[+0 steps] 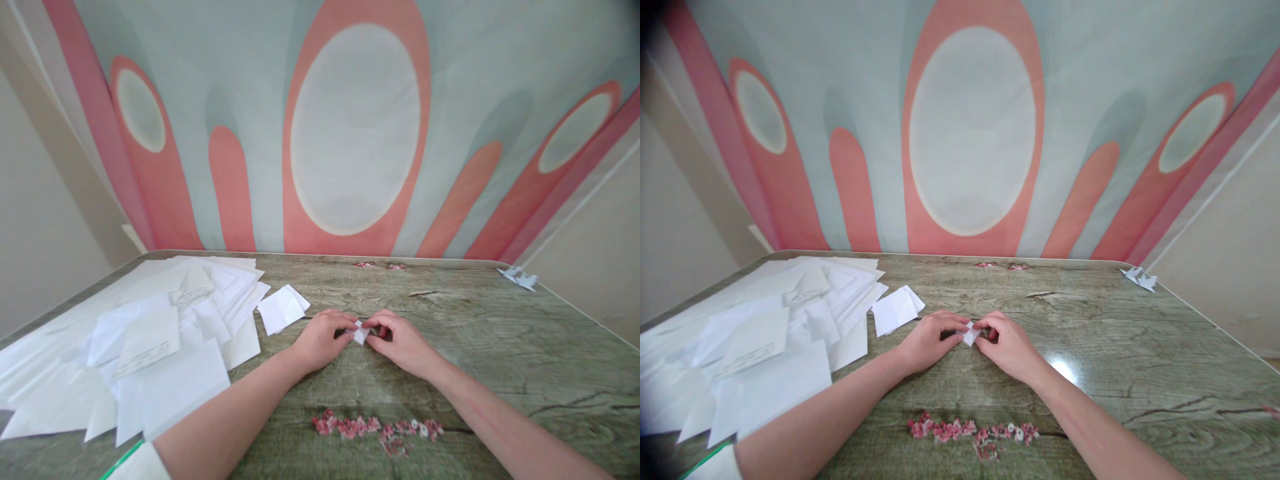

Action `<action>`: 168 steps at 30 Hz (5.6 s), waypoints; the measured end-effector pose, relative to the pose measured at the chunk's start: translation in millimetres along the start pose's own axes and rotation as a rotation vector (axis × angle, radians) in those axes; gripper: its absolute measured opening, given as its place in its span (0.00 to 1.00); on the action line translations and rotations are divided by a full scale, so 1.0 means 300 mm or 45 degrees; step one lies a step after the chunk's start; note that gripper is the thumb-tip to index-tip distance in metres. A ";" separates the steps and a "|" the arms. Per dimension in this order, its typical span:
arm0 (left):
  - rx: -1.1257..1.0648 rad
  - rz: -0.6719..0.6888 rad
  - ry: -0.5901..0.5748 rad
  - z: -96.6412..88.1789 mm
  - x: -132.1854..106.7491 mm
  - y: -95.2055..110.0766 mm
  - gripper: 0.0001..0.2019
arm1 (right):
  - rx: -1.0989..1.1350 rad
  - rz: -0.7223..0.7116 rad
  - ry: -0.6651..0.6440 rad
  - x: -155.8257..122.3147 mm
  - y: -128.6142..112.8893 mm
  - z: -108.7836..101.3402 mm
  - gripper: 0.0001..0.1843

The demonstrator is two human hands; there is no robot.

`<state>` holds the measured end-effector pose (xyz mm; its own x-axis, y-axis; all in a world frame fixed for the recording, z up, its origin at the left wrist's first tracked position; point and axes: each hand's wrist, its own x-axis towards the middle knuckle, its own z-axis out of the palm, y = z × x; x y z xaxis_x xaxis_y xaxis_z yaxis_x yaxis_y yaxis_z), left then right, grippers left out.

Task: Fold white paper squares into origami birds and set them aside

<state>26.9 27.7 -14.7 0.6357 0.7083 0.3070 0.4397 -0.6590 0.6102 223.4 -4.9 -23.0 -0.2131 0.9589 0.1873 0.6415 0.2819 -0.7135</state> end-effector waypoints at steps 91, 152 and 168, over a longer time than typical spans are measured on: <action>-0.010 -0.060 0.077 0.002 -0.004 0.016 0.15 | -0.542 -0.269 0.165 -0.018 -0.045 0.025 0.09; 0.818 -0.037 -0.092 0.004 0.004 0.065 0.05 | -0.260 -0.167 0.224 -0.036 -0.053 0.059 0.05; 0.899 0.034 -0.181 0.011 0.021 0.094 0.02 | -0.250 -0.108 0.228 -0.028 -0.053 0.070 0.03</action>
<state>45.6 12.7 2.1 0.7073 0.6814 0.1881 0.6975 -0.7160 -0.0289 199.5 -18.2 -27.5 -0.1496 0.9171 0.3696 0.7614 0.3453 -0.5486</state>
